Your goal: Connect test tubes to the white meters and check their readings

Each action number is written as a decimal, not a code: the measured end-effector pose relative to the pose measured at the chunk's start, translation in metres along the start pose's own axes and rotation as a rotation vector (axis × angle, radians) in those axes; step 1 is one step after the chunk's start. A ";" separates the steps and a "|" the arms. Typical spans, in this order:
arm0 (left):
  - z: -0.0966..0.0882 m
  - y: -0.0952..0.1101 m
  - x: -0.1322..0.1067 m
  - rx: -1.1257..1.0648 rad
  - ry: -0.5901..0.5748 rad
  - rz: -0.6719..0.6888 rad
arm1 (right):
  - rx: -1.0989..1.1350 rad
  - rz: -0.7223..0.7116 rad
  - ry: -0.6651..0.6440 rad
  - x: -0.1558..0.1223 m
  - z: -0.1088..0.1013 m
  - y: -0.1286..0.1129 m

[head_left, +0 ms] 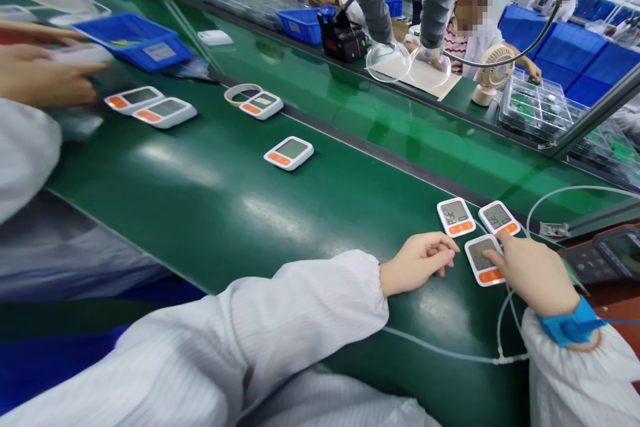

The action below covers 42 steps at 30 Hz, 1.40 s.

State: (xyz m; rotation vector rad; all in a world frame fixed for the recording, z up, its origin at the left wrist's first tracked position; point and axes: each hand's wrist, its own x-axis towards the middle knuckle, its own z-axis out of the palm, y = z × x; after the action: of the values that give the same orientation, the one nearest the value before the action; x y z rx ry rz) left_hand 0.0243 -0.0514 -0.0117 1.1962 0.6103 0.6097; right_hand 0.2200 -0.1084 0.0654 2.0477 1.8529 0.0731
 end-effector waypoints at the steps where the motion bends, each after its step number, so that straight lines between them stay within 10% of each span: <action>1: 0.000 0.000 0.000 0.007 0.001 0.003 | -0.004 0.022 0.000 0.001 -0.001 0.002; 8: -0.014 0.015 0.013 0.130 0.080 0.125 | 0.311 -0.042 0.029 -0.014 -0.021 -0.036; 14: -0.103 0.061 0.033 0.794 0.569 0.358 | 0.786 -0.598 -0.070 -0.033 0.005 -0.113; 19: -0.197 0.066 0.022 1.199 1.214 -0.003 | 0.795 -0.577 -0.008 -0.035 0.023 -0.133; 23: -0.224 0.055 0.017 1.248 1.186 -0.166 | 0.899 -0.477 -0.025 -0.025 0.020 -0.114; 29: -0.177 0.044 0.045 1.163 0.802 0.042 | 1.105 -0.247 0.302 -0.009 0.003 -0.054; 34: -0.077 0.021 0.046 0.025 0.497 0.415 | 0.994 -0.252 0.548 -0.007 -0.006 -0.038; 38: 0.003 -0.007 0.015 -0.539 0.198 0.291 | 0.951 -0.230 0.615 -0.008 -0.012 -0.037; 42: 0.028 -0.022 -0.003 -0.653 0.011 0.138 | 0.950 -0.176 0.572 -0.010 -0.016 -0.026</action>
State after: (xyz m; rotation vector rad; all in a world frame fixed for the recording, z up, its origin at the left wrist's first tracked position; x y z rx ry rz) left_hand 0.0449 -0.0774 -0.0259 0.6216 0.2963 0.8510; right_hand 0.1894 -0.1127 0.0743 2.6178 2.7910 -0.3813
